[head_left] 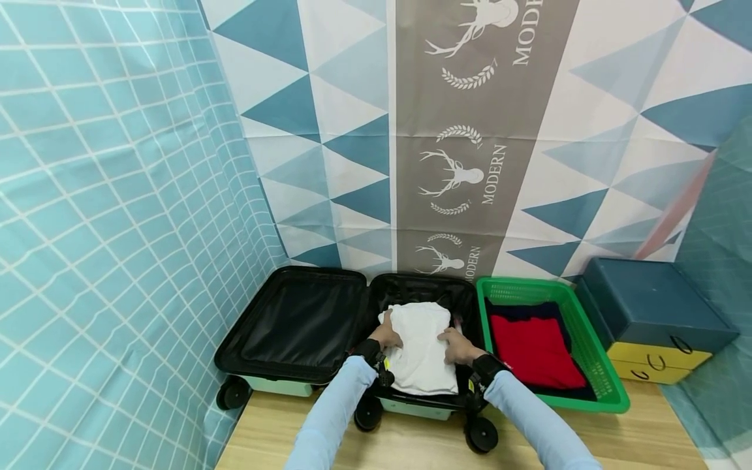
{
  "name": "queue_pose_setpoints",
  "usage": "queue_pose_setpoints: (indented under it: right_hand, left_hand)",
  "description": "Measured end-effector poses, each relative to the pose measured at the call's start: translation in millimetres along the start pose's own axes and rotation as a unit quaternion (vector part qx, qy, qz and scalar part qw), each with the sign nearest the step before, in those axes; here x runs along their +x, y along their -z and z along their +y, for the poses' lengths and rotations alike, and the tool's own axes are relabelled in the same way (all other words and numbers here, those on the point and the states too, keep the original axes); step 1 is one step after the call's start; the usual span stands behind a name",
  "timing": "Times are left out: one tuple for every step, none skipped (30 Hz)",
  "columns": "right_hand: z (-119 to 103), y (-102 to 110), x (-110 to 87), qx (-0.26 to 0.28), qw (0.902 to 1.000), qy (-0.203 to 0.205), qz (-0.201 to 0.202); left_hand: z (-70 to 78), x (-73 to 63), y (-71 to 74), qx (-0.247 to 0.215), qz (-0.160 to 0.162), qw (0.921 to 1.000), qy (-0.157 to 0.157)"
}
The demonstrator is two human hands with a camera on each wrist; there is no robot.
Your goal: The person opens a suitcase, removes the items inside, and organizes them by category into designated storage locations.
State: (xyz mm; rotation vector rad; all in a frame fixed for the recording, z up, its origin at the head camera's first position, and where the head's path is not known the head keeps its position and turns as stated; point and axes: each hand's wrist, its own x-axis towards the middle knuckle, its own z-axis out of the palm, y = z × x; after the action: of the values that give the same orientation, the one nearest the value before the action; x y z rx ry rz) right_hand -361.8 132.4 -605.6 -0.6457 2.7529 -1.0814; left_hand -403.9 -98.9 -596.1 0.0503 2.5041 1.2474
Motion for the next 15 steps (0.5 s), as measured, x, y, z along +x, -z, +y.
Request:
queue_pose_setpoints:
  right_hand:
    - [0, 1, -0.8, 0.013, 0.9999, -0.001, -0.006]
    - [1, 2, -1.4, 0.028, 0.9995, -0.009, -0.013]
    - [2, 3, -1.8, 0.039, 0.9989, -0.018, -0.019]
    - [3, 3, -2.3, 0.059, 0.9974, -0.030, -0.028]
    - [4, 2, -2.6, 0.079, 0.9952, -0.044, -0.037]
    - [5, 2, -2.8, 0.095, 0.9925, -0.060, -0.049]
    - [8, 0, -2.9, 0.108, 0.9897, -0.073, -0.059]
    - [7, -1, -3.9, 0.117, 0.9862, -0.094, -0.069]
    - [5, -1, -5.1, 0.126, 0.9826, -0.112, -0.079]
    - [3, -1, -6.3, 0.128, 0.9804, -0.122, -0.088]
    - [1, -1, -7.0, 0.125, 0.9789, -0.131, -0.094]
    - [-1, -1, -7.7, 0.128, 0.9765, -0.142, -0.099]
    - [-5, 1, -8.9, 0.119, 0.9766, -0.147, -0.102]
    - [-9, 3, -10.1, 0.113, 0.9765, -0.151, -0.105]
    - [-11, 5, -10.3, 0.110, 0.9770, -0.148, -0.107]
  left_hand:
    - [-7.9, 9.7, -1.2, -0.017, -0.015, 0.9997, -0.005]
    - [-17.9, 24.7, -3.1, -0.023, -0.039, 0.9990, -0.001]
    - [-28.9, 40.1, -6.6, -0.020, -0.055, 0.9983, 0.002]
    - [-43.7, 59.3, -11.9, -0.001, -0.067, 0.9978, -0.001]
    - [-61.6, 81.6, -18.6, 0.023, -0.079, 0.9966, -0.003]
    - [-79.2, 104.0, -25.6, 0.050, -0.089, 0.9948, -0.004]
    - [-90.2, 115.8, -29.6, 0.071, -0.096, 0.9928, -0.010]
    - [-105.6, 135.3, -35.8, 0.098, -0.099, 0.9902, -0.006]
    - [-118.2, 148.4, -40.8, 0.113, -0.095, 0.9890, -0.004]
    - [-129.2, 160.2, -44.2, 0.121, -0.100, 0.9876, -0.004]
    - [-132.9, 163.2, -44.6, 0.122, -0.104, 0.9870, 0.001]
    - [-131.5, 160.3, -41.9, 0.121, -0.109, 0.9866, 0.003]
    - [-117.7, 139.3, -37.0, 0.120, -0.106, 0.9871, 0.004]
    - [-115.3, 135.7, -34.2, 0.105, -0.109, 0.9884, 0.009]
    - [-101.9, 116.9, -25.9, 0.085, -0.123, 0.9888, 0.010]
